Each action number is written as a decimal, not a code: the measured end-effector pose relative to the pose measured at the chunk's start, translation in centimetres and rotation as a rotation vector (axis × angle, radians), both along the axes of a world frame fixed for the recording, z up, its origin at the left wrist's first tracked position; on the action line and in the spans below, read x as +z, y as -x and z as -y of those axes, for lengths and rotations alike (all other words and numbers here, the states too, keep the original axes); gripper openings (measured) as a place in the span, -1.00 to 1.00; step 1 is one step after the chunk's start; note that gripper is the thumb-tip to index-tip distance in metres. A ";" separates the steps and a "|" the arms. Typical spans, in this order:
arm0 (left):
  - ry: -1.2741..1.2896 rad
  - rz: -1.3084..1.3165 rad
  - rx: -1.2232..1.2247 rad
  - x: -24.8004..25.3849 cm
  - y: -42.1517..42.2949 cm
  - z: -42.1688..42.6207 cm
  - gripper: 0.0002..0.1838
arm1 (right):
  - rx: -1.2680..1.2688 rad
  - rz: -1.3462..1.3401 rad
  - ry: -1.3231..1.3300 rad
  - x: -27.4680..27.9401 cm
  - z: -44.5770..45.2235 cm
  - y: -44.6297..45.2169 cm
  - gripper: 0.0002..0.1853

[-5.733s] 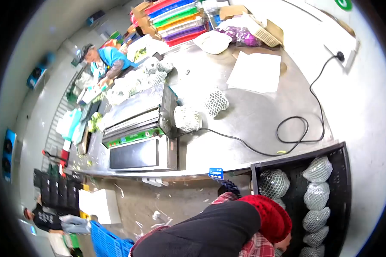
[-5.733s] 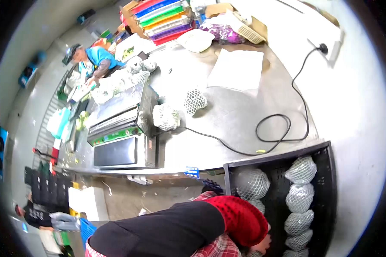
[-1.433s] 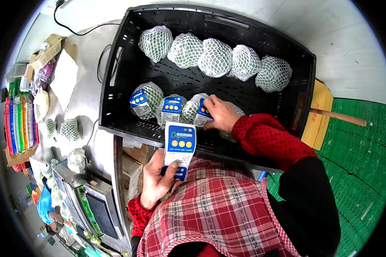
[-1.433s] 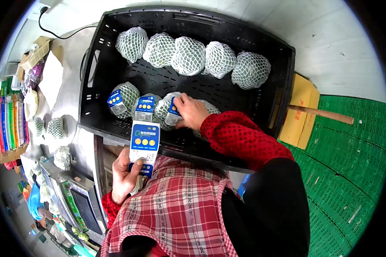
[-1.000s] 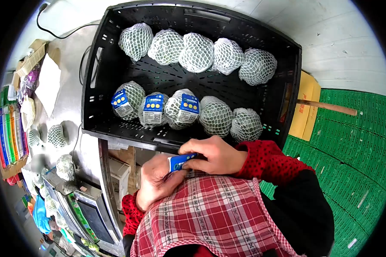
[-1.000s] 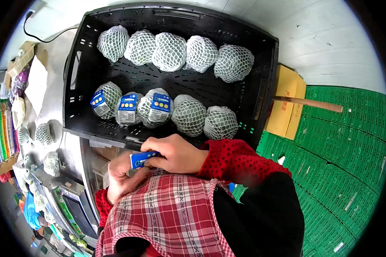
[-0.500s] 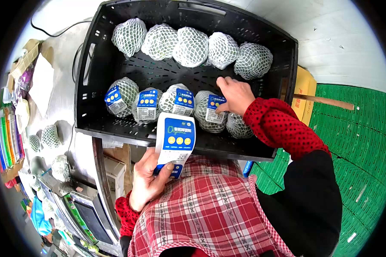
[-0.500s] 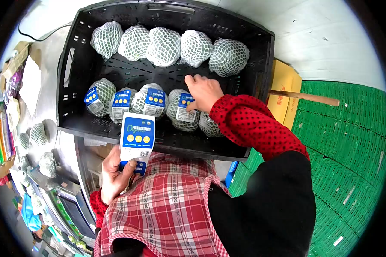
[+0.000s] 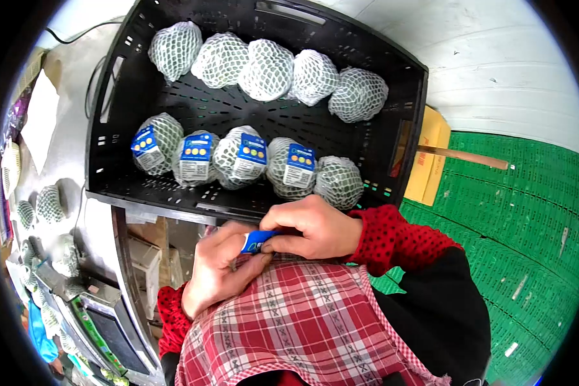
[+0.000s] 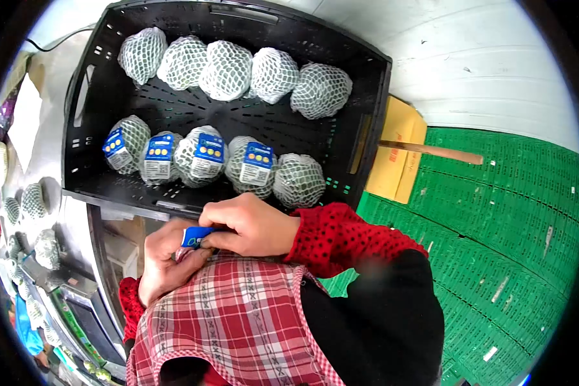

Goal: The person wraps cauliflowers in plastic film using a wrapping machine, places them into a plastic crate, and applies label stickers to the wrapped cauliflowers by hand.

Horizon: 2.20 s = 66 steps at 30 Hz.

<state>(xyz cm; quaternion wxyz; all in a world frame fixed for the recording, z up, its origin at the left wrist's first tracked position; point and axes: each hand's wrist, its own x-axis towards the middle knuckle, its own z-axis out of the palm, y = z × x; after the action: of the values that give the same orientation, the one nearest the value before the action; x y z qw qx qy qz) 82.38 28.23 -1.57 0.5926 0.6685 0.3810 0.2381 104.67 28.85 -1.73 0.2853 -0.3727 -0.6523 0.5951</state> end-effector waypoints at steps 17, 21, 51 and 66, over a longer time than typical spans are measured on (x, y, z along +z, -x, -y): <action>0.099 0.041 0.017 -1.4 -0.9 0.6 -0.79 | 0.177 1.352 -0.174 -4.0 -2.4 -13.6 -0.27; 0.016 0.114 0.001 -1.5 -1.0 -0.1 -0.70 | 0.355 1.104 -0.164 -8.1 -0.3 -12.6 -0.35; -0.162 0.062 0.186 -0.3 -0.7 0.2 -0.83 | -0.063 1.633 -0.525 -6.7 -13.9 -18.9 -0.26; -0.593 -0.126 0.258 0.8 -1.8 -2.2 -0.75 | 0.057 0.124 0.006 1.0 -4.3 -2.3 -0.83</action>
<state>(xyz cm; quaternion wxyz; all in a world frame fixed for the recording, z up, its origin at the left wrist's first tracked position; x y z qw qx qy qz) 84.20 30.43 -0.76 0.3124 0.7716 0.4127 0.3698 107.01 33.12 -0.70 0.2262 -0.3910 -0.6772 0.5808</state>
